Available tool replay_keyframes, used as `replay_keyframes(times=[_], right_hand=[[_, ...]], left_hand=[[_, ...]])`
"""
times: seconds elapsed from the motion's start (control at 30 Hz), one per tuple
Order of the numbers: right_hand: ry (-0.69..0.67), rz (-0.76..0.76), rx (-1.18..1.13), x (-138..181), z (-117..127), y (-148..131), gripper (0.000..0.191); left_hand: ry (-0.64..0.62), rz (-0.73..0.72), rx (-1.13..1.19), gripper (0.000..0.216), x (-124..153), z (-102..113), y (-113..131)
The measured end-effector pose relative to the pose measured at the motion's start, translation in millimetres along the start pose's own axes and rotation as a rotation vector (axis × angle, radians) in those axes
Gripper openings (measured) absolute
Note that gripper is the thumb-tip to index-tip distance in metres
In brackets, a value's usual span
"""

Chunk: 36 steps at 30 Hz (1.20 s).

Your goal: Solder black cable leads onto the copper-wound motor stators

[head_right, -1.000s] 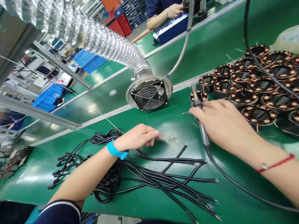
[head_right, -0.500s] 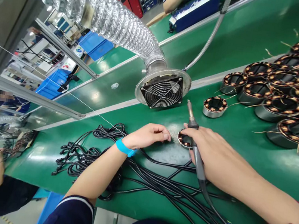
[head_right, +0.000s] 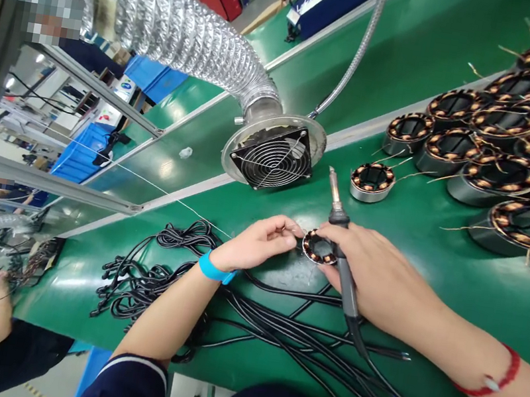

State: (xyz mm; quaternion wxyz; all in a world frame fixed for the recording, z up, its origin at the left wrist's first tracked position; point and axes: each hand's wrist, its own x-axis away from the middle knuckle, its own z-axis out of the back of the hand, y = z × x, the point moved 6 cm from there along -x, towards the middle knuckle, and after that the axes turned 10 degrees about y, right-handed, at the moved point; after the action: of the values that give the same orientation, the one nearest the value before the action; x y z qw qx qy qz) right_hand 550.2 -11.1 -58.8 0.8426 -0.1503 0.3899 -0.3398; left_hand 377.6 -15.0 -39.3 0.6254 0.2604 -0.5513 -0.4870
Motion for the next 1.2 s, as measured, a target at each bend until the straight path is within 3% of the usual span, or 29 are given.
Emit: replay_keyframes(times=[0.13, 0.2, 0.37, 0.5, 0.6, 0.73, 0.8, 0.9, 1.07, 1.2], right_hand=[[0.037, 0.023, 0.035, -0.6, 1.6, -3.0, 0.038], [0.059, 0.049, 0.06, -1.9, 3.2, -6.7, 0.037], [0.097, 0.085, 0.103, -3.9, 5.1, -14.3, 0.036], [0.135, 0.055, 0.148, -5.3, 6.2, -14.8, 0.037], [0.167, 0.011, 0.216, -6.7, 8.8, -12.2, 0.042], [0.186, -0.017, 0.287, -7.6, 12.4, -10.3, 0.048], [0.195, -0.021, 0.306, -7.8, 13.7, -10.8, 0.051], [0.182, -0.01, 0.304, -7.5, 11.6, -13.2, 0.051], [0.126, 0.025, 0.195, -5.4, 4.3, -13.7, 0.042], [0.086, -0.022, 0.113, -5.4, 8.6, 3.2, 0.042]], left_hand=[[-0.088, -0.11, -0.267, 0.012, 6.0, -0.5, 0.8], [-0.139, -0.071, -0.223, 0.016, 6.8, -3.0, -1.4], [-0.174, 0.132, 0.145, 0.013, 6.4, -8.7, -10.6], [-0.097, 0.155, 0.265, 0.019, 4.4, -10.0, -17.4], [-0.011, 0.083, 0.264, 0.023, 2.7, -9.9, -18.7], [-0.087, 0.052, 0.095, 0.023, 5.1, -18.8, -19.7], [-0.075, -0.014, -0.002, 0.012, 5.9, -17.4, -14.7], [-0.045, -0.103, -0.002, 0.016, 6.0, -12.8, -5.2], [-0.193, 0.064, 0.185, 0.026, 5.4, -17.1, -14.7], [-0.177, 0.041, 0.038, 0.025, 6.9, -15.8, -18.7]])
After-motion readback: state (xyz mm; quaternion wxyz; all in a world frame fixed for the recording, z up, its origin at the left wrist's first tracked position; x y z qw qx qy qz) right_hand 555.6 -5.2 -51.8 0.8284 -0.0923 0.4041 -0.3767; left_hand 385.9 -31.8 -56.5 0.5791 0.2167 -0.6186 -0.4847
